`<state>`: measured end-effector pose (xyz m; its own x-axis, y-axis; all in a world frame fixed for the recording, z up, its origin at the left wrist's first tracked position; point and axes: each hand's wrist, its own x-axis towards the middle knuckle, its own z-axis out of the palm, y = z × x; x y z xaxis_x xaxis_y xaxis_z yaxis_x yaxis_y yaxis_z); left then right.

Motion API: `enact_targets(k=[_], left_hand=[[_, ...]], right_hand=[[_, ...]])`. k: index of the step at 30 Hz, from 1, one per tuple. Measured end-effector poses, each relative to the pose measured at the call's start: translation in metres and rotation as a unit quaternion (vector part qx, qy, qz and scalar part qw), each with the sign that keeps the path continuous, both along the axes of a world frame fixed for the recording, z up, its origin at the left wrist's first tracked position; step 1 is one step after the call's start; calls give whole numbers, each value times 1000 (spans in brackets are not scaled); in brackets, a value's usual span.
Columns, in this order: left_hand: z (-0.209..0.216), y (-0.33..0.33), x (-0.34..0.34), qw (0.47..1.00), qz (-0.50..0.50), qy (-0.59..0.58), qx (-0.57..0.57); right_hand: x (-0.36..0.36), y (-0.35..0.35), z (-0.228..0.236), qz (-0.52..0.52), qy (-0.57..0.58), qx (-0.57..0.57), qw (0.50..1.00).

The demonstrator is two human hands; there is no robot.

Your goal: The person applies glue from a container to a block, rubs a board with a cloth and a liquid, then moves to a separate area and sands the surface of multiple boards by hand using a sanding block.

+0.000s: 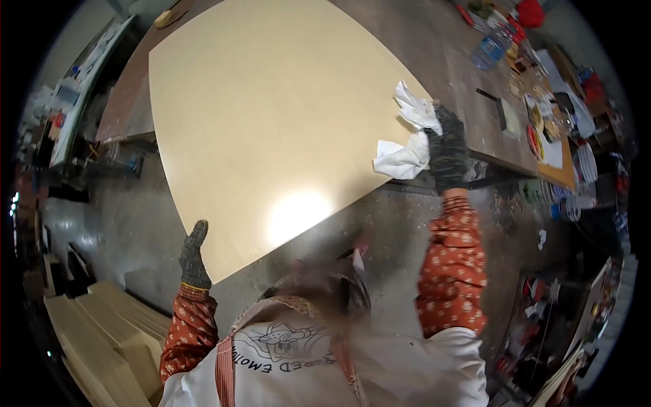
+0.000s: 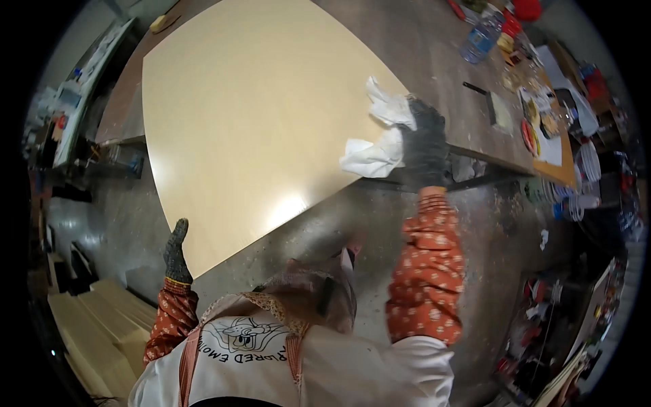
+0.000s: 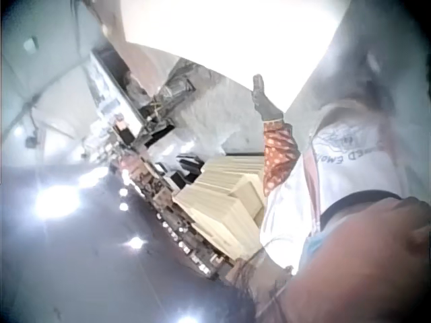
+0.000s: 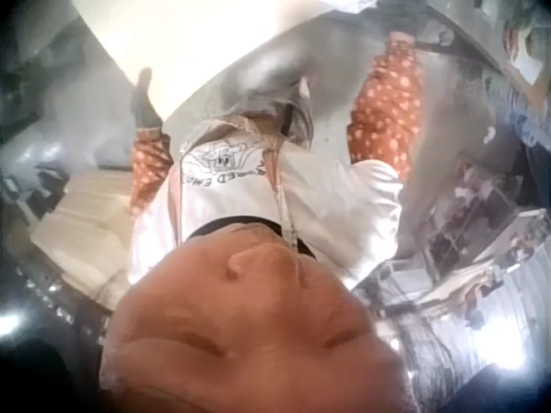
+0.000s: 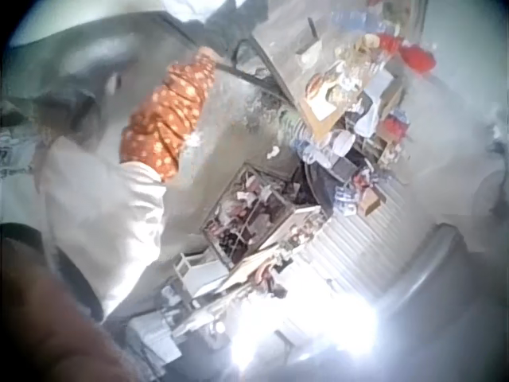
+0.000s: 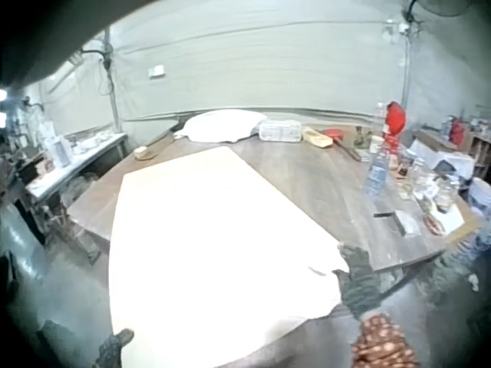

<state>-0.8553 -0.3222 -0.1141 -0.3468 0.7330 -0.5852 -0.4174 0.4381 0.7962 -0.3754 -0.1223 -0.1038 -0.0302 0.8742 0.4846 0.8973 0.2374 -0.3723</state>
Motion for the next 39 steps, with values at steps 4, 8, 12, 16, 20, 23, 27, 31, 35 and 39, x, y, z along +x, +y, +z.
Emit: enact_targets(k=[4, 8, 12, 16, 20, 23, 27, 31, 35, 39], left_hand=[[-8, -9, -23, 920, -175, 307, 167], [-18, -11, -41, 708, -372, 569, 193], [10, 6, -10, 980, -133, -105, 108], [15, 3, -4, 987, -113, 3, 113], [3, 7, -10, 952, -210, 144, 168], [1, 3, -11, 926, -225, 255, 163], [12, -5, -5, 937, -233, 184, 183], [8, 11, -9, 875, -294, -353, 151], [33, 17, 32, 850, -277, -448, 36], [-15, -1, -40, 870, -285, 336, 222]], right_hand=[[-93, -61, -34, -23, 30, 79, 996], [-229, -153, -32, 47, 182, 26, 982], [-243, -167, -39, 106, 198, 104, 969], [-135, -87, -43, 60, 175, 173, 967], [-41, -9, -35, -79, 217, 229, 946], [-63, -18, -37, -147, 165, 268, 938], [-182, -108, -42, 15, 262, 175, 949], [-319, -211, -44, 130, 265, 153, 943], [-312, -201, -67, 309, 167, 193, 916], [-189, -130, -17, 291, 62, -99, 950]])
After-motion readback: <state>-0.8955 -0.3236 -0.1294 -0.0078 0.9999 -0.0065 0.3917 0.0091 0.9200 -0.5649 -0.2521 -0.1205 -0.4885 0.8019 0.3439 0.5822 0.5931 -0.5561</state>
